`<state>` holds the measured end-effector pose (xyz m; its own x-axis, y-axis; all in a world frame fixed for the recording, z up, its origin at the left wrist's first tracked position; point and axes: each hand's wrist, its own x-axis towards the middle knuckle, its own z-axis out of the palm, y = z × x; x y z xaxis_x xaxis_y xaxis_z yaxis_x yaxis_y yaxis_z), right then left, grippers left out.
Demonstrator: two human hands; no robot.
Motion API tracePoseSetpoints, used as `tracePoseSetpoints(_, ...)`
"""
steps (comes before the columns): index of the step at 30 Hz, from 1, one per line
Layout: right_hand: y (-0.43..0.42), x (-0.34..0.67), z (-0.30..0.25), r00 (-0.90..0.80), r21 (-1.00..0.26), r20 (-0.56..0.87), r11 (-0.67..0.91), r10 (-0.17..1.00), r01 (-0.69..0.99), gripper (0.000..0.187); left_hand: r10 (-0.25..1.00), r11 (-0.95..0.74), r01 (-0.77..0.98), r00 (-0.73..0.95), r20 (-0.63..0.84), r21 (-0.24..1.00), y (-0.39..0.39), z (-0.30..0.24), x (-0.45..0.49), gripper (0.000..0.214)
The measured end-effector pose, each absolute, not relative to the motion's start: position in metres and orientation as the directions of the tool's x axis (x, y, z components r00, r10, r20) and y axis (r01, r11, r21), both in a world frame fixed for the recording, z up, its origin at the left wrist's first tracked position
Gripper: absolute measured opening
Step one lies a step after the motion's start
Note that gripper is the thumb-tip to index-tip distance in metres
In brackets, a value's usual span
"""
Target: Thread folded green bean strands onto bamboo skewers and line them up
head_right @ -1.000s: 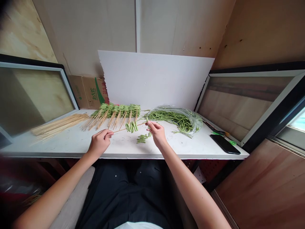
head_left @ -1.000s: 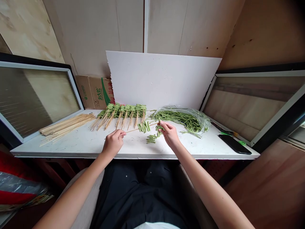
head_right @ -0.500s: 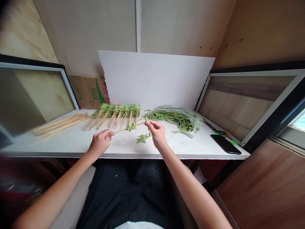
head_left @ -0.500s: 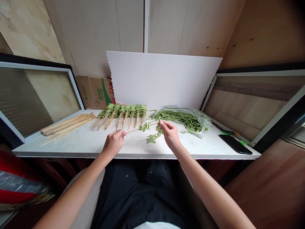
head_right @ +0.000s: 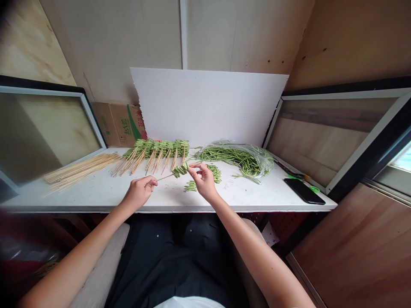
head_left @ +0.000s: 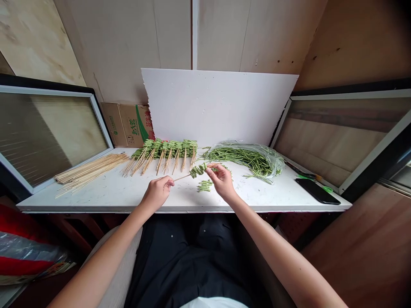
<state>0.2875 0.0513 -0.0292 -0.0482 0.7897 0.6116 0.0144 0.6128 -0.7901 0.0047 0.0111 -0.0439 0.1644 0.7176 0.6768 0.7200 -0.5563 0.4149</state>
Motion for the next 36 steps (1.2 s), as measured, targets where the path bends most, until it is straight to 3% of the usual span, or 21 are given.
tracePoseSetpoints(8,0.052,0.288,-0.035,-0.003,-0.706,0.699,0.691,0.715,0.156,0.03,0.788,-0.518,0.688,0.153,0.596,0.508,0.01,-0.045,0.012,0.025)
tracePoseSetpoints(13,0.058,0.297,-0.032,-0.078,-0.744,0.65,0.653,0.756,0.142,0.03,0.79,-0.505,0.676,0.111,0.603,0.536,0.013,-0.043,0.006,0.027)
tracePoseSetpoints(15,0.067,0.304,-0.037,-0.124,-0.737,0.622,0.632,0.773,0.239,0.031,0.789,-0.487,0.682,0.076,0.609,0.546,0.015,-0.042,0.001,0.026)
tracePoseSetpoints(17,0.076,0.312,-0.046,-0.184,-0.663,0.593,0.605,0.784,0.44,0.028,0.786,-0.467,0.692,0.04,0.616,0.551,0.017,-0.041,-0.005,0.024)
tracePoseSetpoints(20,0.084,0.319,-0.064,-0.28,-0.438,0.527,0.539,0.803,0.72,0.028,0.78,-0.445,0.704,0.003,0.625,0.553,0.02,-0.041,-0.011,0.021)
tracePoseSetpoints(23,0.084,0.32,-0.078,-0.347,-0.229,0.474,0.494,0.809,0.839,0.029,0.779,-0.437,0.712,-0.007,0.627,0.55,0.023,-0.043,-0.015,0.021)
tracePoseSetpoints(26,0.081,0.316,-0.083,-0.385,-0.133,0.459,0.49,0.801,0.861,0.027,0.78,-0.432,0.719,-0.004,0.625,0.544,0.024,-0.045,-0.015,0.021)
tracePoseSetpoints(30,0.078,0.311,-0.082,-0.35,-0.177,0.493,0.486,0.796,0.856,0.021,0.78,-0.425,0.733,-0.001,0.626,0.531,0.023,-0.045,-0.014,0.022)
tracePoseSetpoints(36,0.082,0.313,-0.081,-0.3,-0.383,0.574,0.573,0.762,0.724,0.014,0.761,-0.444,0.744,0.019,0.649,0.499,0.021,-0.042,-0.013,0.022)
